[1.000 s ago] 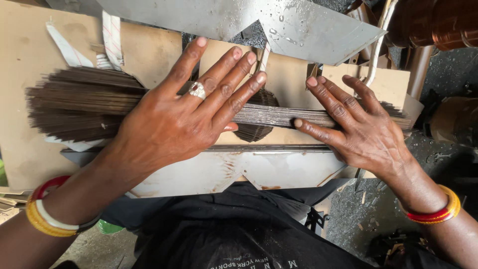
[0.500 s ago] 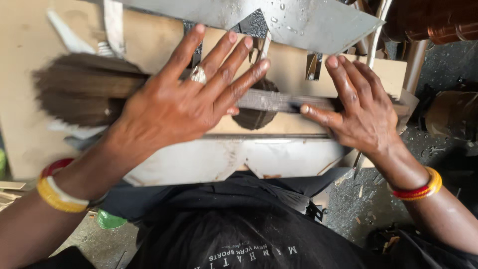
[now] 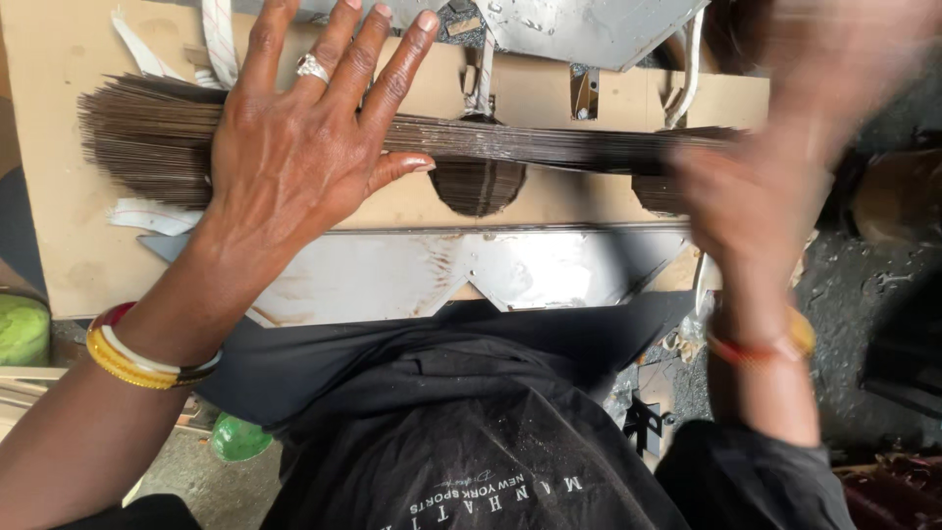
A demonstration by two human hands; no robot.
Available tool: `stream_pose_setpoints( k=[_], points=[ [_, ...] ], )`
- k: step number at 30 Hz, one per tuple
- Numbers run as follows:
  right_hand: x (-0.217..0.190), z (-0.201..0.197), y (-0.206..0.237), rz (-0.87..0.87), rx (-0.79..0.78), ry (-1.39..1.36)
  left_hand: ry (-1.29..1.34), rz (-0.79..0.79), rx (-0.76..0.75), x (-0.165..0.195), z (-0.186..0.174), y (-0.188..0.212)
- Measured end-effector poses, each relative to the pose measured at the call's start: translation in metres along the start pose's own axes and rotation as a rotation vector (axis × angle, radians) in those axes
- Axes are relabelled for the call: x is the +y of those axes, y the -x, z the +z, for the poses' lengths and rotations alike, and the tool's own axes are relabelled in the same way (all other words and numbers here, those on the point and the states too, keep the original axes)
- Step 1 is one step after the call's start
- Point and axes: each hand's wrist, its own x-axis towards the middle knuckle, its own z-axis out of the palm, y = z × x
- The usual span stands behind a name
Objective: The person repeatedly aligns and adjusts a bundle of thin wooden sticks on a jig with circular cutouts. They use both hands to straighten the sticks and ensure they are evenly spaced and aligned across the jig.
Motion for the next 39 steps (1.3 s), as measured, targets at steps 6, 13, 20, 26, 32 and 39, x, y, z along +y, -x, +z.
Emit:
stream_pose_setpoints(
  k=[6, 13, 20, 26, 32, 39],
  points=[
    [0.042, 0.041, 0.022, 0.031, -0.404, 0.052, 0.000, 0.016, -0.013, -0.002, 0.006, 0.007],
    [-0.037, 0.005, 0.030, 0.068, -0.304, 0.041, 0.000, 0.139, 0.197, 0.027, -0.017, 0.004],
    [-0.097, 0.031, 0.075, 0.098, -0.604, -0.135, 0.555, -0.226, -0.178, 0.093, -0.021, 0.059],
    [-0.102, 0.034, 0.064, 0.218, -0.648, -0.161, 0.458, -0.249, -0.125, 0.098, -0.027, 0.056],
    [-0.101, 0.032, 0.062, 0.229, -0.638, -0.194, 0.466, -0.266, -0.135, 0.098, -0.029, 0.058],
    [-0.102, 0.030, 0.065, 0.279, -0.573, -0.190, 0.548, -0.296, -0.116, 0.095, -0.033, 0.055]
  ],
)
